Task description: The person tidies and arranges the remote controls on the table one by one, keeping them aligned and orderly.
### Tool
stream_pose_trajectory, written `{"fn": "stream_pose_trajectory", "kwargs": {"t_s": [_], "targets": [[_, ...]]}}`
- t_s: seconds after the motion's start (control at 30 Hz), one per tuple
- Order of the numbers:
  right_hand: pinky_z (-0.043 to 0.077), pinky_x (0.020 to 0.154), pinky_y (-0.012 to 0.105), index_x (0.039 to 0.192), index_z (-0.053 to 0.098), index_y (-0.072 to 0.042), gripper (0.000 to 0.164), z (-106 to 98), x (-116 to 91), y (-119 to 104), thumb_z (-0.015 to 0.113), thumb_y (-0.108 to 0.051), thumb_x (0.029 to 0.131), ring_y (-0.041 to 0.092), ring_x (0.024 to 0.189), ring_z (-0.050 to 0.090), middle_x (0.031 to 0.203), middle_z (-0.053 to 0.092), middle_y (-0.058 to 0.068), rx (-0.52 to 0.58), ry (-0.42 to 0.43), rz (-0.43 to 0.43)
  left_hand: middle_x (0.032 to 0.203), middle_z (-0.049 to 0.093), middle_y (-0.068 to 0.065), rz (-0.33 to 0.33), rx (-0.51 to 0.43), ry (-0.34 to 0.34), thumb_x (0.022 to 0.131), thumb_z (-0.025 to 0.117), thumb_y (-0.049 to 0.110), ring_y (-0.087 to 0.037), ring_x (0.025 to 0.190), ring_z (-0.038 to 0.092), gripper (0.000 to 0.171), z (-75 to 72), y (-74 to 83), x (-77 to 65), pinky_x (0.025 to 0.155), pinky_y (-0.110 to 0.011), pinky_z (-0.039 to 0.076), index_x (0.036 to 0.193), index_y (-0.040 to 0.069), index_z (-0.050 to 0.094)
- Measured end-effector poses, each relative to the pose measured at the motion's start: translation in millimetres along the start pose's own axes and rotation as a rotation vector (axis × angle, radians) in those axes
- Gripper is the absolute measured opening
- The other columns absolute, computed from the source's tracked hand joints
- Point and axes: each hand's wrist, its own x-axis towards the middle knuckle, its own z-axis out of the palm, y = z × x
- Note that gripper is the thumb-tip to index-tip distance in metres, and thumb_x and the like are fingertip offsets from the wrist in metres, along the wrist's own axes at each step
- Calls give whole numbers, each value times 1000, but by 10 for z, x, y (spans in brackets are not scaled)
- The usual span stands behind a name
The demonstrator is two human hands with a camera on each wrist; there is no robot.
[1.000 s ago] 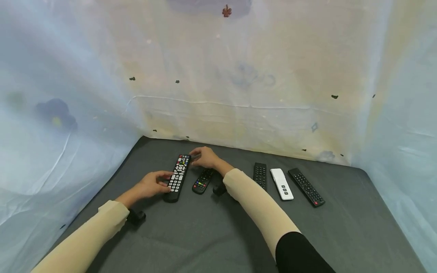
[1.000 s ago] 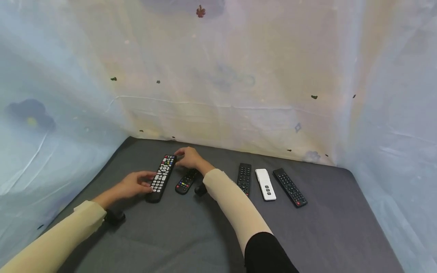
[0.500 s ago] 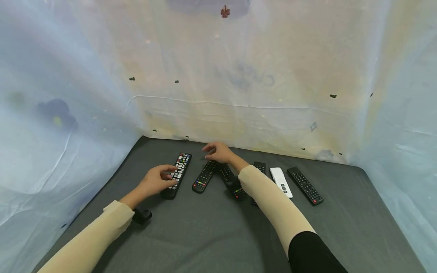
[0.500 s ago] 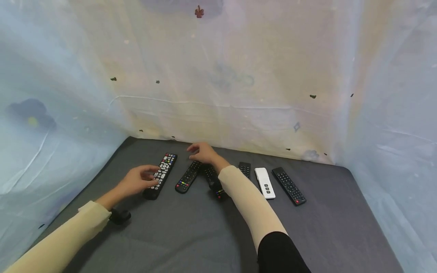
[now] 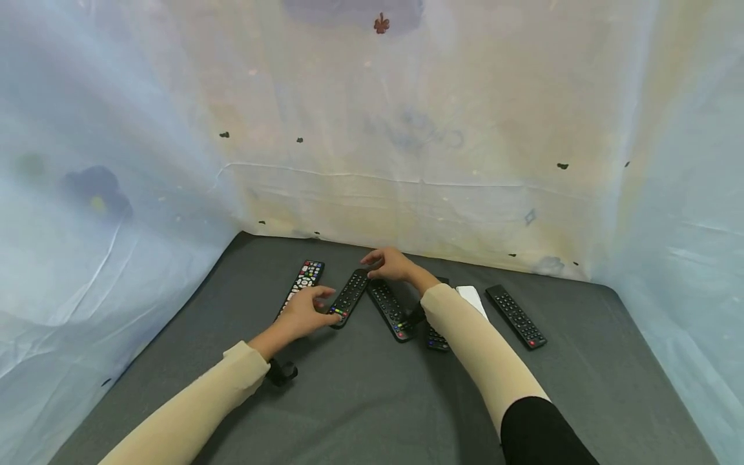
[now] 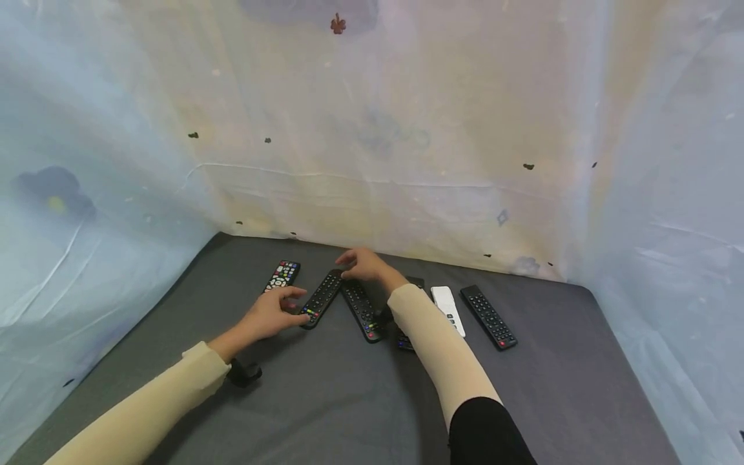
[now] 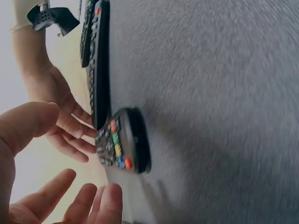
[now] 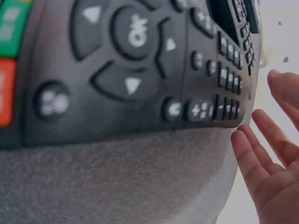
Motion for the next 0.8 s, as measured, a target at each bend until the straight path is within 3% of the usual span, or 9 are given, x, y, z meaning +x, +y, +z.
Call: {"fn": "stream_pose_trajectory", "kwargs": {"t_s": [0.33, 0.8], "targets": [[52, 94, 38, 126, 64, -11, 34, 52, -6, 80, 64, -12, 92, 30, 119, 60, 131, 61, 9, -21, 13, 10, 125, 59, -10, -36, 63, 6, 75, 82, 34, -26, 104, 59, 62, 198, -46, 94, 79, -43, 52, 130, 15, 60], [50, 97, 38, 126, 65, -14, 34, 118, -8, 20, 63, -9, 92, 28, 117, 61, 132, 61, 6, -74, 3, 18, 109, 62, -10, -39, 101, -2, 71, 85, 24, -21, 93, 59, 61, 266, -18, 90, 79, -41, 50, 125, 11, 62]]}}
